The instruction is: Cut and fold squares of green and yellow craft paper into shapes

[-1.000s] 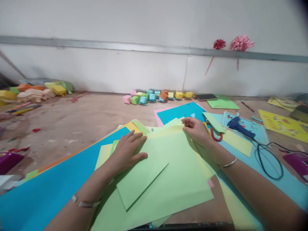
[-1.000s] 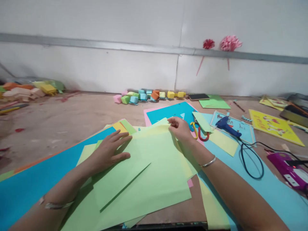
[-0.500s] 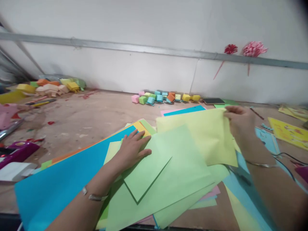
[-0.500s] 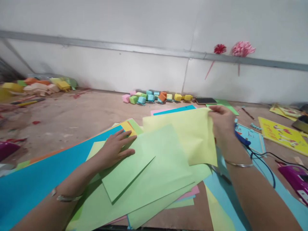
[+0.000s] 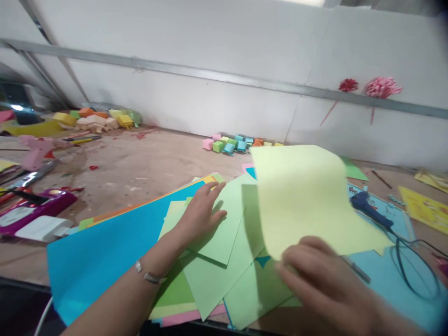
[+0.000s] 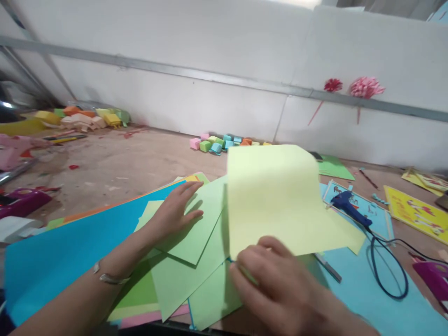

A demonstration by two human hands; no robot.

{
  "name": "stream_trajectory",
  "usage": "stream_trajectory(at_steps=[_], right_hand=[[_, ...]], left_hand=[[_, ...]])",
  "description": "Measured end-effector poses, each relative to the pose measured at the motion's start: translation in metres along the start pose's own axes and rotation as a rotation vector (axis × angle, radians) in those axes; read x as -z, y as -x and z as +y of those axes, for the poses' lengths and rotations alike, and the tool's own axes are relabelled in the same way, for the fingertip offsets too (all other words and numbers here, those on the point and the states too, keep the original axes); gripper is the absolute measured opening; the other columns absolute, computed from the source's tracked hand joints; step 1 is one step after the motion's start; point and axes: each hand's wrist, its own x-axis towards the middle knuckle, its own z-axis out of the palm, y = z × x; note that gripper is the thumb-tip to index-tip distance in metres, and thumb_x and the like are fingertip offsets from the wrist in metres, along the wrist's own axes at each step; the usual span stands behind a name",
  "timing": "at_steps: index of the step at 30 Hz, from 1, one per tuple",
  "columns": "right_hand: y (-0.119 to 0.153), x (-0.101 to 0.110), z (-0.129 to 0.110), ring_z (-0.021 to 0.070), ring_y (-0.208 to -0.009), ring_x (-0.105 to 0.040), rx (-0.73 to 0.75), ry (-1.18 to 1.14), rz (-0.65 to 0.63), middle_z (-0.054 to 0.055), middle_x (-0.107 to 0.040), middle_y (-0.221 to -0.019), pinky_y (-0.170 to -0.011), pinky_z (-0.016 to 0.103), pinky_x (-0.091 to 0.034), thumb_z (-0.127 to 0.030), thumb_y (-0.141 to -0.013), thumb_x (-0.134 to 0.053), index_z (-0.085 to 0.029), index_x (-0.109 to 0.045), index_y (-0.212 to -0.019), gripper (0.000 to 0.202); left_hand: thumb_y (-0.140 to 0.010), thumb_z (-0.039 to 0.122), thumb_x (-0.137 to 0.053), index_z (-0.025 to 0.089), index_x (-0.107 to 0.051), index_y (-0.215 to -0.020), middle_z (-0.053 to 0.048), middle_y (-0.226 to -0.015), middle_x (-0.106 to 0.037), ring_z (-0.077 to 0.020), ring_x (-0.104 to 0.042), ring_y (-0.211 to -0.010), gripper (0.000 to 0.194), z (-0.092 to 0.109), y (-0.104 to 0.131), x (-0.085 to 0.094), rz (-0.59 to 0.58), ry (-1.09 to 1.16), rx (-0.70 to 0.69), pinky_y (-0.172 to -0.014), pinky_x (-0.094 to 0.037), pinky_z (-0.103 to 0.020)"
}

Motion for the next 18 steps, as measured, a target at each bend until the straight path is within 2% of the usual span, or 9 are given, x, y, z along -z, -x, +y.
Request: stream_trajectory(at_steps=[2,4,6,8,10,12,14,16,18], right_hand=[[-0.002,-0.026,-0.014,0.0150,-0.067,-0.049,0.121,0.014,-0.017,0.004,-0.059,-0.077,-0.063,0.029,-0.043,-0.021,-0.097,-0.039,-0.014,-0.061,-0.099,0.022],[0.003,-0.046,-0.024,0.0149,-0.068,-0.049,0.057,0.063,-0.090,0.005,-0.059,-0.079,-0.061,0.028,-0.040,-0.014,-0.096,-0.037,-0.013,-0.059,-0.098,0.021],[0.010,-0.058,-0.031,0.0136,-0.066,-0.048,-0.002,0.038,-0.165,0.004,-0.058,-0.080,-0.060,0.025,-0.039,-0.011,-0.096,-0.033,-0.014,-0.057,-0.096,0.024],[0.016,-0.063,-0.036,0.0131,-0.066,-0.048,-0.041,-0.005,-0.212,0.004,-0.060,-0.082,-0.061,0.024,-0.039,-0.013,-0.097,-0.030,-0.016,-0.056,-0.099,0.027],[0.019,-0.065,-0.040,0.0135,-0.069,-0.050,-0.084,-0.053,-0.260,0.004,-0.062,-0.087,-0.063,0.024,-0.039,-0.016,-0.098,-0.030,-0.017,-0.056,-0.105,0.027],[0.018,-0.069,-0.044,0.0134,-0.070,-0.052,-0.153,-0.144,-0.360,0.003,-0.064,-0.088,-0.062,0.023,-0.039,-0.020,-0.097,-0.035,-0.021,-0.058,-0.106,0.024],[0.013,-0.077,-0.050,0.0119,-0.064,-0.051,-0.228,-0.239,-0.469,0.000,-0.064,-0.080,-0.058,0.022,-0.038,-0.024,-0.095,-0.042,-0.024,-0.061,-0.098,0.019],[0.011,-0.087,-0.057,0.0099,-0.056,-0.050,-0.292,-0.337,-0.569,-0.003,-0.063,-0.070,-0.050,0.020,-0.036,-0.028,-0.091,-0.050,-0.023,-0.062,-0.089,0.013],[0.015,-0.095,-0.063,0.0095,-0.055,-0.053,-0.385,-0.398,-0.613,-0.003,-0.065,-0.070,-0.048,0.018,-0.038,-0.029,-0.089,-0.054,-0.022,-0.063,-0.087,0.011]], left_hand=[[-0.080,0.019,-0.058,0.017,-0.043,-0.139,-0.015,-0.141,-0.047,-0.0296,-0.043,-0.129,0.061,0.008,0.002,0.003,-0.080,0.130,-0.123,-0.106,-0.039,-0.047],[-0.079,0.013,-0.054,0.021,-0.049,-0.135,-0.012,-0.138,-0.050,-0.0277,-0.046,-0.127,0.057,0.015,0.004,0.005,-0.196,0.238,-0.227,-0.105,-0.041,-0.045],[-0.076,0.008,-0.050,0.023,-0.054,-0.131,-0.010,-0.137,-0.053,-0.0269,-0.047,-0.126,0.057,0.020,0.006,0.005,-0.268,0.335,-0.245,-0.106,-0.040,-0.045],[-0.075,0.006,-0.045,0.022,-0.056,-0.129,-0.008,-0.134,-0.057,-0.0257,-0.049,-0.125,0.058,0.023,0.007,0.005,-0.294,0.469,-0.155,-0.107,-0.038,-0.045],[-0.079,0.010,-0.043,0.020,-0.055,-0.131,-0.009,-0.127,-0.062,-0.0237,-0.056,-0.117,0.054,0.025,0.006,0.006,-0.325,0.649,-0.002,-0.103,-0.042,-0.043],[-0.084,0.022,-0.047,0.017,-0.048,-0.138,-0.011,-0.118,-0.065,-0.0215,-0.062,-0.101,0.054,0.028,0.005,0.006,-0.329,0.777,0.151,-0.089,-0.050,-0.038],[-0.081,0.031,-0.056,0.016,-0.044,-0.141,-0.010,-0.105,-0.067,-0.0181,-0.062,-0.081,0.063,0.031,0.004,0.006,-0.292,0.776,0.240,-0.074,-0.051,-0.033],[-0.074,0.028,-0.063,0.017,-0.059,-0.127,-0.005,-0.089,-0.066,-0.0148,-0.057,-0.069,0.054,0.033,0.003,0.005,-0.264,0.671,0.254,-0.065,-0.047,-0.030],[-0.072,0.021,-0.062,0.018,-0.072,-0.101,-0.002,-0.077,-0.062,-0.0129,-0.052,-0.064,0.031,0.034,0.003,0.003,-0.256,0.571,0.223,-0.063,-0.044,-0.028]])
